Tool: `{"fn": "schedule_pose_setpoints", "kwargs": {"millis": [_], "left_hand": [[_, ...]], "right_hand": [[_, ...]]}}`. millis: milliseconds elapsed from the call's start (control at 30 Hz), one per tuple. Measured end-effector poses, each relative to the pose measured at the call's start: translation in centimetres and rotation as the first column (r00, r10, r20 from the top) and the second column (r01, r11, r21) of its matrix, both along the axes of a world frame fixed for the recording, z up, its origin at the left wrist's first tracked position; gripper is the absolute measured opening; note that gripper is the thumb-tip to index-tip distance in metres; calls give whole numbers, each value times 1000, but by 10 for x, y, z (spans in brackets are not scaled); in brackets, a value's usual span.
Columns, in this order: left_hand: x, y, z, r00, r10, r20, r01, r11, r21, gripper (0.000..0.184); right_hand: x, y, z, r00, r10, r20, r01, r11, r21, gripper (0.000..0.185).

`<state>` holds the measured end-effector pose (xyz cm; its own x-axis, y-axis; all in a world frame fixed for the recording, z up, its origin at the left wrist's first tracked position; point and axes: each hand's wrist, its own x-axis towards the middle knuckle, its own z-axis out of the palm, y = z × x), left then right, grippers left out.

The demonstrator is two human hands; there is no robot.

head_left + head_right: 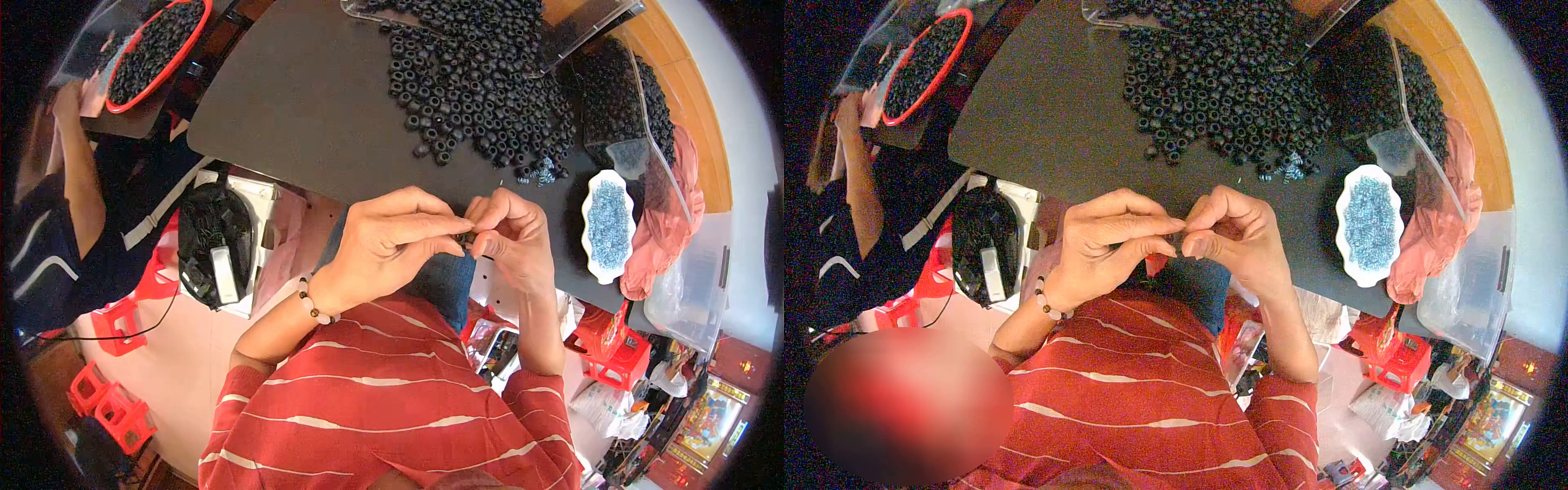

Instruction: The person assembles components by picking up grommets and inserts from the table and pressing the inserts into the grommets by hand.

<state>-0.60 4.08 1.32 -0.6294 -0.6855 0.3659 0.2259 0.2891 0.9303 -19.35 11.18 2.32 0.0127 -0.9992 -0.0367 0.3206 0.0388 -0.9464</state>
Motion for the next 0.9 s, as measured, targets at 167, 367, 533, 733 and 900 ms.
{"fn": "schedule_pose_setpoints", "kwargs": {"millis": [167, 367, 533, 733, 900], "left_hand": [[-1, 2, 3, 998, -26, -57, 25, 1000, -15, 26], [-2, 1, 5, 997, -9, -72, 4, 997, -73, 28], [-2, 4, 7, 995, -22, -94, 19, 999, -28, 31], [0, 1, 11, 998, 32, -57, -43, 976, -213, 40], [-1, 2, 6, 993, 44, -108, -83, 916, -393, 44]], "right_hand": [[1, 5, 4, 997, -13, 82, 4, 994, 110, 32], [5, 9, 1, 993, 65, 101, -76, 992, 105, 41], [1, 13, -9, 987, 125, 103, -126, 992, 6, 38], [8, 16, -7, 986, 119, 119, -120, 993, -1, 34], [9, 21, -2, 971, 179, 158, -181, 983, 3, 31]]}}
